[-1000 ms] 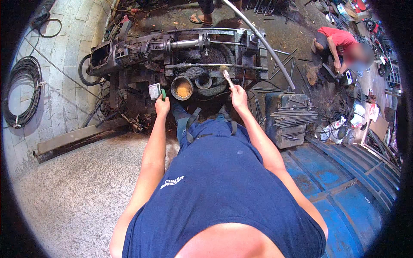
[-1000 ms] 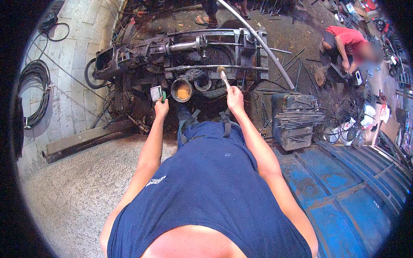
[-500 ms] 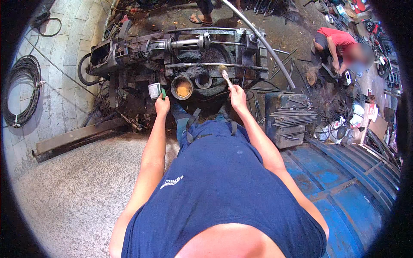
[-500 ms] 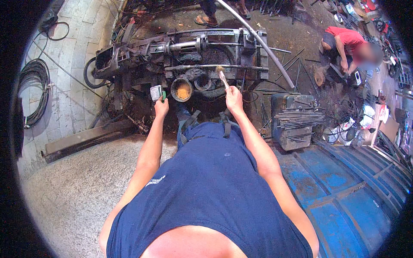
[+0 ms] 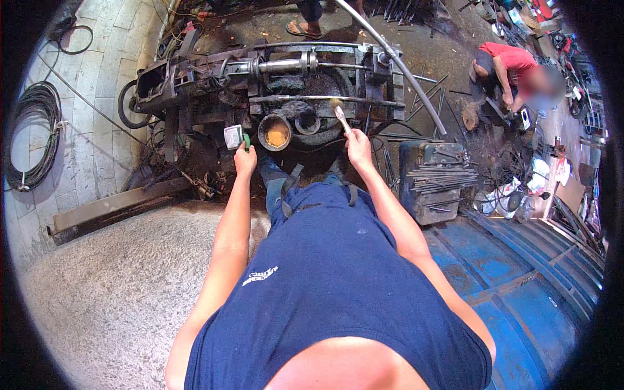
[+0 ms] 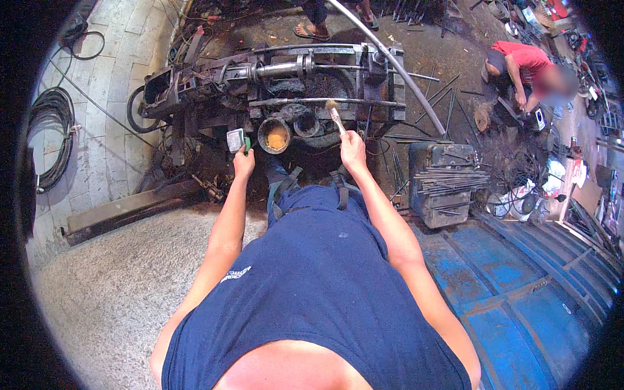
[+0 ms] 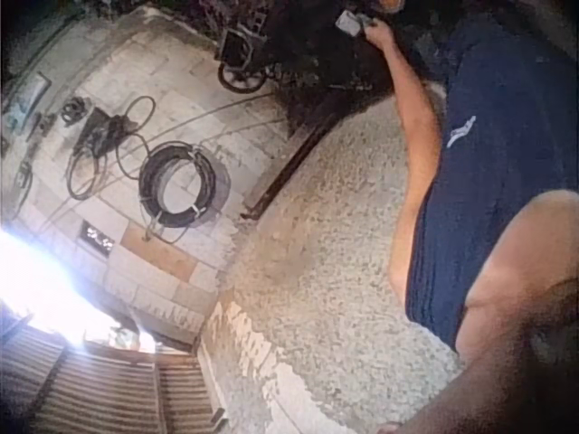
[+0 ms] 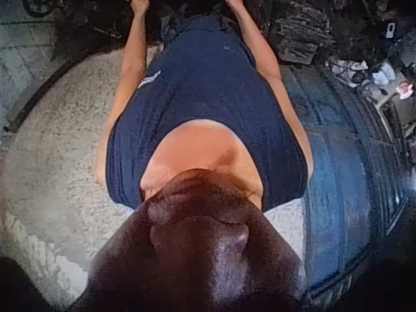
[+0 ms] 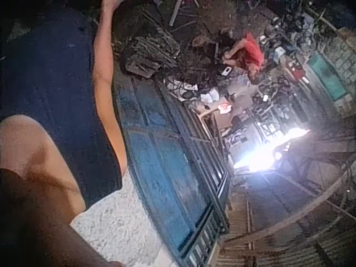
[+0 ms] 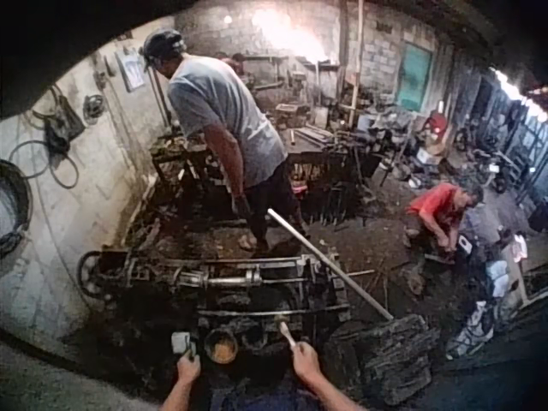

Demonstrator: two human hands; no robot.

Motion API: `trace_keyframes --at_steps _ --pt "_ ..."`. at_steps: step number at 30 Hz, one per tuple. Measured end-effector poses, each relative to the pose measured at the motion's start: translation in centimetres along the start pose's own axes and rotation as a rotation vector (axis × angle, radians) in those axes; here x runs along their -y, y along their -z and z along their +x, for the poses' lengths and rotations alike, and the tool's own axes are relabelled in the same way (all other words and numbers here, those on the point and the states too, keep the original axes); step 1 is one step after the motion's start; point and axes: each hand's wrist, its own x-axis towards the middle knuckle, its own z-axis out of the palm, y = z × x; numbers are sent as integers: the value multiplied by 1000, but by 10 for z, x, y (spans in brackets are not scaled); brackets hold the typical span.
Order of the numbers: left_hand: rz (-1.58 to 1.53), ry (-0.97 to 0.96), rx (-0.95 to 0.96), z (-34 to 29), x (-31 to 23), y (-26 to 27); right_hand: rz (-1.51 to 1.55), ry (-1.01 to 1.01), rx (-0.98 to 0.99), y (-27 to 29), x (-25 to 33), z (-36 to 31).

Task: Straightening and adjusting metal rods using a bending jig or manual press machine.

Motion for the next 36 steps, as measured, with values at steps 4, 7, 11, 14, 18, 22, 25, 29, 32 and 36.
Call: trace_keyframes --at_steps 4,7,11,14,18,22,25,29,32,36 --pt "6 -2 9 2 3 -1 50 -1 26 3 7 -4" --pt "1 -9 2 1 3 -1 58 -105 102 6 9 -5" --pt "4 7 9 -1 -1 0 33 -79 80 -1 -1 -1" --pt "14 -6 -11 -1 0 0 52 -81 84 -2 2 2" --pt "13 7 -2 -1 -4 1 -32 -41 36 -7 18 11" --pt "-6 -24 -6 -2 0 1 -107 36 -57 -14 73 29" --pt "2 -58 -19 -4 -1 1 -136 63 -84 -21 104 58" --pt "13 -23 16 -7 -9 5 -220 36 -111 -28 126 79" --pt "-31 -4 26 -8 -9 6 -340 -21 46 -30 115 72" --pt "-50 -4 21 -4 -1 1 -277 -45 42 -26 77 36"
